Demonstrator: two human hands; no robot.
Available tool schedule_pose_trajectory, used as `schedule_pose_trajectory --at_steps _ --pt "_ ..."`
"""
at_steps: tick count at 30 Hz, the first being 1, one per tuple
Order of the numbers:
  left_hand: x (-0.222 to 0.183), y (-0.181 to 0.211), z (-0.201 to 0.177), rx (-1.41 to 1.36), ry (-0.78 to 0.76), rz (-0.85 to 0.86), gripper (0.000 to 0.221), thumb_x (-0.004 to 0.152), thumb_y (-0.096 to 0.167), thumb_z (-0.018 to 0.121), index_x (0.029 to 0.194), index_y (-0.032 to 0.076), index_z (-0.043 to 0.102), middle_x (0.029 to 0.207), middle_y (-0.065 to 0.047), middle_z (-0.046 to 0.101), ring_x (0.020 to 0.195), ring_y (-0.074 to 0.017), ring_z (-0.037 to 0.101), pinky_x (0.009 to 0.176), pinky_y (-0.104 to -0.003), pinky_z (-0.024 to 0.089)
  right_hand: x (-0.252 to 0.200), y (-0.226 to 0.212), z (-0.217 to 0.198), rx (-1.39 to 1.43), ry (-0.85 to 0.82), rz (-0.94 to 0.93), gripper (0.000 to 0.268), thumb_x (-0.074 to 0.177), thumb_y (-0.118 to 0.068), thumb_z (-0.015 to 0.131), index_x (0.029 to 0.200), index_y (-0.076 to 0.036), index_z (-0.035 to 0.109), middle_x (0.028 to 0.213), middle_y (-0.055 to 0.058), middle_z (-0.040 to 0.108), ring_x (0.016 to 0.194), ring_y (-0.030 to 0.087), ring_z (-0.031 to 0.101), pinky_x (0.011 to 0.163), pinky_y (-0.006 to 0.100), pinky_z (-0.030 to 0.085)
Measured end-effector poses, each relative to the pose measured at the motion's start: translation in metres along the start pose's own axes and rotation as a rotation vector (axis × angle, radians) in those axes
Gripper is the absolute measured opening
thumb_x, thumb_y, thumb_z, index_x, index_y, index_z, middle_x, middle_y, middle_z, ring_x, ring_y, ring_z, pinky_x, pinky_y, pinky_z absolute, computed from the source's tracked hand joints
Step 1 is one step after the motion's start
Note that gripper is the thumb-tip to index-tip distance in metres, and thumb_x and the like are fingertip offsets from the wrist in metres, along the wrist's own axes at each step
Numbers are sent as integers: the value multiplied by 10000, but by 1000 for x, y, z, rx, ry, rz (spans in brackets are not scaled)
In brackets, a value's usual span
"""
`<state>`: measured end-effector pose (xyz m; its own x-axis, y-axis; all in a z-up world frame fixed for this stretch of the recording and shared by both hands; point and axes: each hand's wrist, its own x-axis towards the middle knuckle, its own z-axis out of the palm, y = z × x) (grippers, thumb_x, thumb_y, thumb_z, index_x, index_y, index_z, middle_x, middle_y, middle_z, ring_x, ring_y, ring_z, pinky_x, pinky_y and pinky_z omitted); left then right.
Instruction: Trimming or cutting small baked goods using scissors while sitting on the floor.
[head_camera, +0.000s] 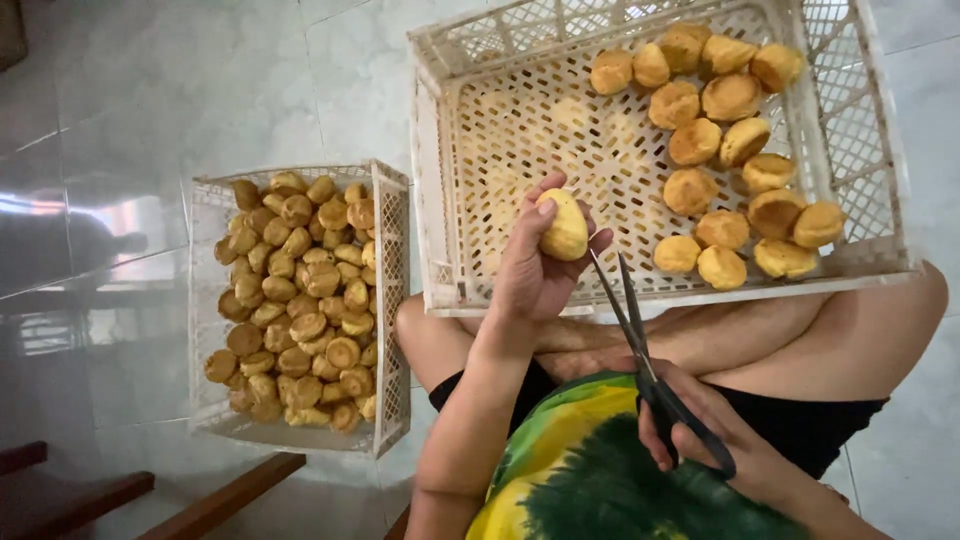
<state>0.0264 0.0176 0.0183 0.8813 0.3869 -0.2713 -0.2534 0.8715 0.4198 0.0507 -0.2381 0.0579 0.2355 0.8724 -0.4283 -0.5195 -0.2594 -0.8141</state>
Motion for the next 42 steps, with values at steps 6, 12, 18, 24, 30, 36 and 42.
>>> schedule_pose_trajectory --at_steps 6,12,18,24,30,36,42 --pt "-5 -6 -4 -64 30 25 398 1014 177 622 1374 63 498 1030 -157 636 902 -242 661 910 -484 589 -4 9 3 143 -50 -4 977 786 -582 762 1535 -35 453 690 99 646 565 177 563 490 292 416" --pt "-17 -18 3 -25 -18 3 368 1040 173 570 1372 45 477 1066 -172 596 945 -262 636 934 -501 595 -4 6 8 58 -31 -22 988 777 -667 712 1517 -49 495 642 86 634 529 167 548 465 287 395" --pt "-40 -39 13 -16 32 -119 476 952 191 649 1368 56 461 1245 -184 432 1093 -319 535 965 -551 574 -3 7 12 101 71 -92 849 848 -588 680 1412 30 532 694 125 642 543 175 545 451 296 446" --pt "-39 -30 4 -8 -36 -64 328 1016 109 622 1329 74 530 1116 -119 585 970 -211 633 980 -500 602 -4 17 7 232 111 98 707 806 -161 735 1481 -38 564 513 103 589 356 186 509 289 287 404" --pt "-29 1 -11 314 -234 -15 465 926 28 735 1352 32 551 1115 -126 667 974 -207 674 891 -312 562 -14 -8 6 299 -82 -37 1067 815 -696 709 1524 59 451 549 79 619 379 93 428 286 215 263" --pt "-27 28 -2 821 -518 -98 601 837 -53 785 1377 46 540 1434 -120 567 1222 -203 604 1078 -325 535 -10 -2 6 409 -117 -41 1044 829 -617 779 1518 85 426 590 105 612 451 140 497 329 254 365" --pt "-27 40 -10 1064 -504 -18 782 767 -37 822 1469 62 494 1515 -110 517 1376 -225 504 1138 -328 444 -9 10 4 561 -59 91 928 806 -390 811 1523 76 453 512 116 569 360 134 436 278 235 318"
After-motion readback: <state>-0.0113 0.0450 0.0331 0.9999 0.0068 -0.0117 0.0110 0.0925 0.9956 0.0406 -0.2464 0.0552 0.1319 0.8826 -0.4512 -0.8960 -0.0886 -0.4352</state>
